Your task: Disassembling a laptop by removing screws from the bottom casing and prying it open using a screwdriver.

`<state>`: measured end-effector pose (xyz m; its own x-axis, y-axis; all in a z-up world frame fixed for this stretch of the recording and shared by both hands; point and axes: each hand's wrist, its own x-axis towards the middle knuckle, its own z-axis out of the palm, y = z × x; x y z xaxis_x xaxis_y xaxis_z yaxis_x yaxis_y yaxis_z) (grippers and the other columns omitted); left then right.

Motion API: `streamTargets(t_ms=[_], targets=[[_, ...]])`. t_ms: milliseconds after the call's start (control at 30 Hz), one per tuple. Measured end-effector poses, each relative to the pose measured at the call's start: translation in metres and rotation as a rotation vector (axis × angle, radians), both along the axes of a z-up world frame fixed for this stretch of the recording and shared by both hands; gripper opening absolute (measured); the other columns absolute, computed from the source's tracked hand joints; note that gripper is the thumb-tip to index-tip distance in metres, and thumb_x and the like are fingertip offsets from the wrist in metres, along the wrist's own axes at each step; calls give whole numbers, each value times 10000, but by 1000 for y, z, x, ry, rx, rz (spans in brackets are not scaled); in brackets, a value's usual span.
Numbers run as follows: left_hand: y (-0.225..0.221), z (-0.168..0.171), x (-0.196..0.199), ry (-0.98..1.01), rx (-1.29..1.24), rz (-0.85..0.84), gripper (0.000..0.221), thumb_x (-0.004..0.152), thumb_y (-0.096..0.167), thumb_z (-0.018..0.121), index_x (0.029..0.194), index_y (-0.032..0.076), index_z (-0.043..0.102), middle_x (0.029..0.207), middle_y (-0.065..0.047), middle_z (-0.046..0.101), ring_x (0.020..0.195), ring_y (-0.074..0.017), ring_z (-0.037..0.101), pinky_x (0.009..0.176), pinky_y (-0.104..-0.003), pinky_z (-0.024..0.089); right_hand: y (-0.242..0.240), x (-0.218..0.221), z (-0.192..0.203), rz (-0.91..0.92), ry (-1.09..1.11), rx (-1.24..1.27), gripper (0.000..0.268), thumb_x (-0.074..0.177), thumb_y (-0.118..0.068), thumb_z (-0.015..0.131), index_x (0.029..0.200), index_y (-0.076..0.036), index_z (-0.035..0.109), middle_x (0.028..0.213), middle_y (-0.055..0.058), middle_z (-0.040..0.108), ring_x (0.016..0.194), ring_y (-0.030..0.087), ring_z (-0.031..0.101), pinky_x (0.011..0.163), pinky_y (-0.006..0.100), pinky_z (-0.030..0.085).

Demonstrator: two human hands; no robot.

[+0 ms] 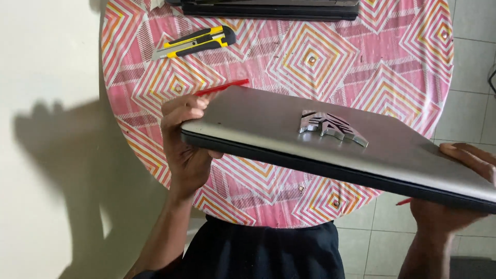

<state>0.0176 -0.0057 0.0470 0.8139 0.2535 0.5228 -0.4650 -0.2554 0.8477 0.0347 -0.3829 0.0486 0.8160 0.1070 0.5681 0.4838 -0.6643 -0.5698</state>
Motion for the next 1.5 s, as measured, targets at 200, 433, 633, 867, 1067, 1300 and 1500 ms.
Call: streamTargets(t_ms=[200,433,633,867,1067,1300,1500], targets=[[-3,-25,-42,25,-61,-21,286,973,304,626,1189,185,481,1254,-93,463,1277,-253,474,1199,-467,398,-6,-12,-20,-37,-146,-178,113,1042,85,674,1100,174,637,1096,342,638,1028,434,594,956,526,475],[-18,-63,-117,280,-355,-79,601,904,127,709,1434,204,437,1487,-131,398,1379,-231,393,1147,-400,389,-22,-22,-54,80,-239,-107,160,998,78,730,1077,139,605,1077,349,609,940,408,598,810,516,515],[-29,-42,-126,437,-990,-234,870,799,-116,608,1547,57,199,1531,-117,370,1359,-244,420,1130,-424,401,-16,-33,-59,106,-184,-103,236,929,184,780,1083,125,611,1117,361,624,1006,437,609,845,537,540],[-43,-46,-133,606,-1306,-317,550,906,197,699,1393,72,476,1363,-129,550,1298,-333,481,1052,-524,439,-27,-49,-80,113,-111,-171,390,872,161,845,1168,73,606,1238,308,624,1141,405,591,915,524,543],[-43,-38,-132,619,-1475,-457,473,975,346,628,1386,142,507,1196,-146,677,1152,-351,616,1063,-657,369,-20,-49,-75,96,-98,-141,366,861,178,826,1142,80,614,1233,307,625,1124,396,600,910,513,543],[-50,-30,-126,689,-1323,-203,637,871,229,662,1436,87,403,1369,-134,536,1259,-319,509,1027,-500,441,-14,-50,-61,79,-52,-146,367,880,179,819,1160,66,611,1244,322,632,1140,424,609,906,523,528],[-40,-18,-123,611,-1015,-305,596,919,139,572,1460,32,347,1400,-152,505,1286,-299,490,1072,-468,429,-7,-37,-34,103,-4,-81,234,941,180,795,1103,153,628,1166,366,634,1086,446,622,968,521,510]])
